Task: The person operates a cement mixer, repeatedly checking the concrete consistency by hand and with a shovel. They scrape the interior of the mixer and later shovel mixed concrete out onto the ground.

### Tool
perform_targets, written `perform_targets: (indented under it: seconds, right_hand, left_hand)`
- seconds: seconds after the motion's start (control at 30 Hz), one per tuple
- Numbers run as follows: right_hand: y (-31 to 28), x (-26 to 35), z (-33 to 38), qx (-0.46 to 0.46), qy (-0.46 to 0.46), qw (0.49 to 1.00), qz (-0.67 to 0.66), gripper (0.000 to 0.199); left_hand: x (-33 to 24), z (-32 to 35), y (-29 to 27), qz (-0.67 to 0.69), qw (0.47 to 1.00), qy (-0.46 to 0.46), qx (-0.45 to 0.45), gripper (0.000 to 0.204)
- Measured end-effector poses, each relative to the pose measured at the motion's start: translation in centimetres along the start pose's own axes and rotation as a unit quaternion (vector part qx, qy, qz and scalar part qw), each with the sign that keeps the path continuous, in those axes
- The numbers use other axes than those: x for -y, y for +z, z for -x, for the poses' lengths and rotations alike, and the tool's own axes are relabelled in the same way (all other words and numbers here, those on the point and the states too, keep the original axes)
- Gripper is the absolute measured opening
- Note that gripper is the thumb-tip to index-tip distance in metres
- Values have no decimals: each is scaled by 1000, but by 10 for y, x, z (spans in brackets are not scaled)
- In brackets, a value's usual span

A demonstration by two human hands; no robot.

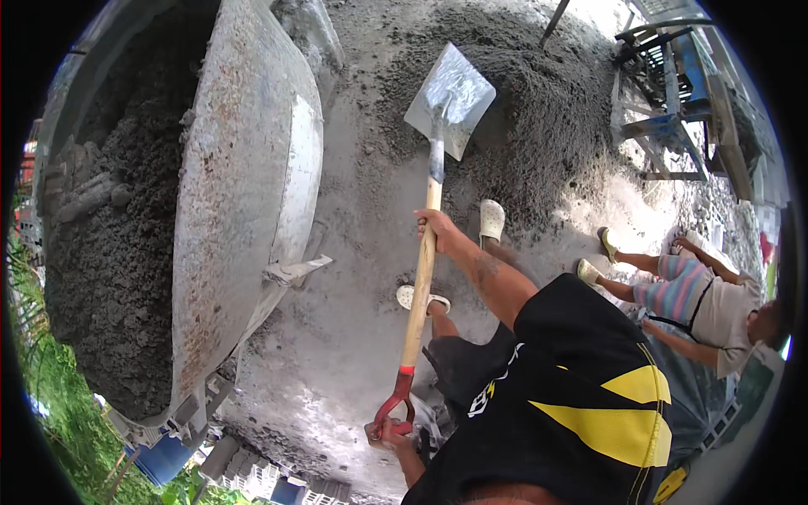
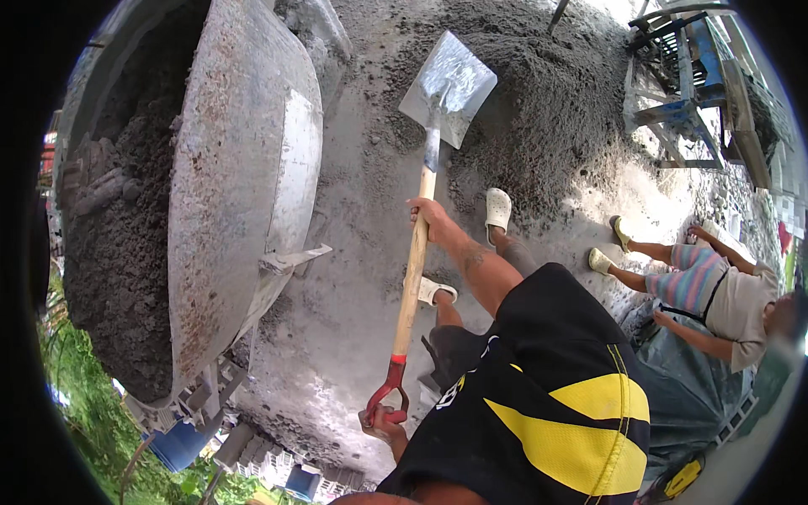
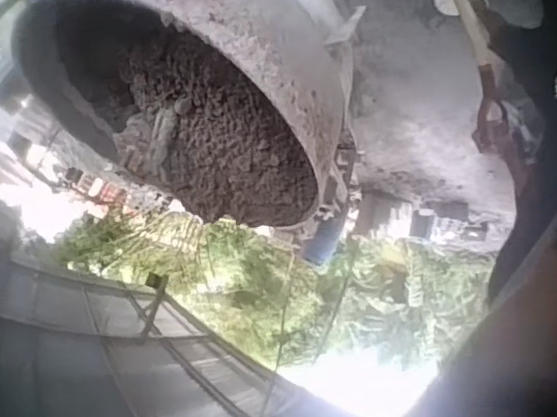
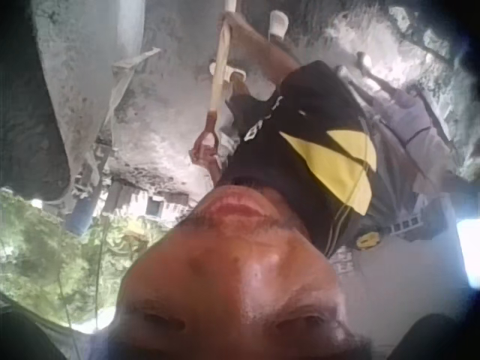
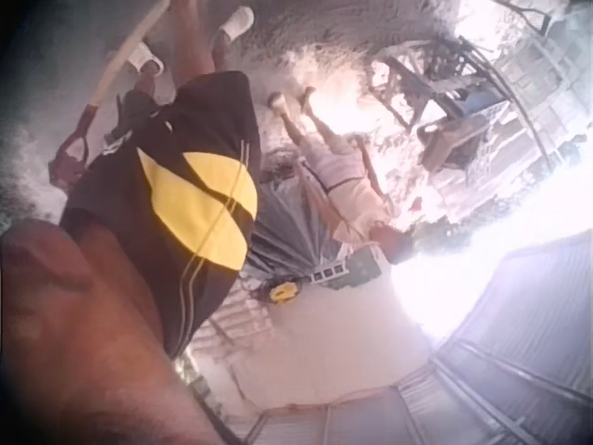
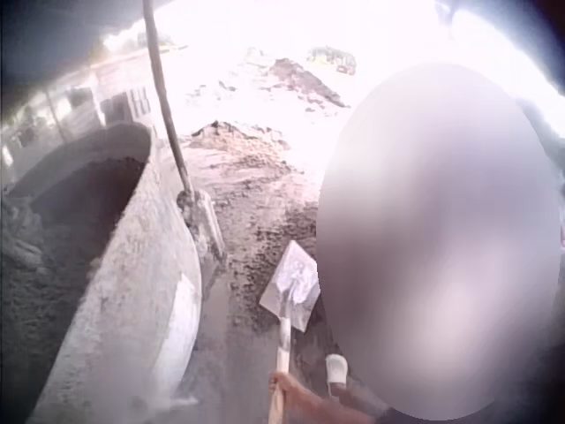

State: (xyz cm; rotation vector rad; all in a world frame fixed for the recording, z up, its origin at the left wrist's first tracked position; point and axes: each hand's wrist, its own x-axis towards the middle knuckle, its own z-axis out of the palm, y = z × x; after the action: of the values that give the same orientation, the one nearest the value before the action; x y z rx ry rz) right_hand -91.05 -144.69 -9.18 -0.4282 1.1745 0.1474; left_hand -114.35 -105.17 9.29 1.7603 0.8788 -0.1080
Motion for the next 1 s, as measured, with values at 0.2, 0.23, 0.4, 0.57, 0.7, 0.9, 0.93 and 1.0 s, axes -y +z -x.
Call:
perform_targets:
  seconds: [0.2, 0.23, 0.4, 0.57, 0.7, 0.9, 0.93, 1.0]
  right_hand:
    - [-40, -359, -50, -81, 251, 963, 57, 17]
    - [-43, -398, -41, -87, 316, 943, 57, 15]
    - [-77, -414, -103, -102, 300, 944, -90, 14]
    - [-183, -123, -268, -139, 125, 982, 1, 12]
    - [-220, -87, -251, -172, 77, 982, -10, 13]
    - [-246, -106, -144, -168, 130, 976, -55, 9]
    - [-246, -101, -121, -166, 128, 977, -51, 9]
    - [-257, -80, -87, -166, 107, 980, -37, 10]
  left_hand:
    - [6, -29, -204, -122, 939, -154, -282, 7]
    - [-3, -28, -227, -165, 931, -164, -283, 7]
    - [-52, -133, -199, -279, 943, -124, -132, 6]
    - [44, -139, 150, -119, 985, -123, 16, 29]
    - [74, -88, 147, -132, 990, -41, 30, 23]
    - [112, 13, 44, -135, 990, -19, -37, 27]
    - [112, 23, 31, -141, 989, -8, -43, 29]
    - [94, 56, 36, -112, 991, -66, -43, 26]
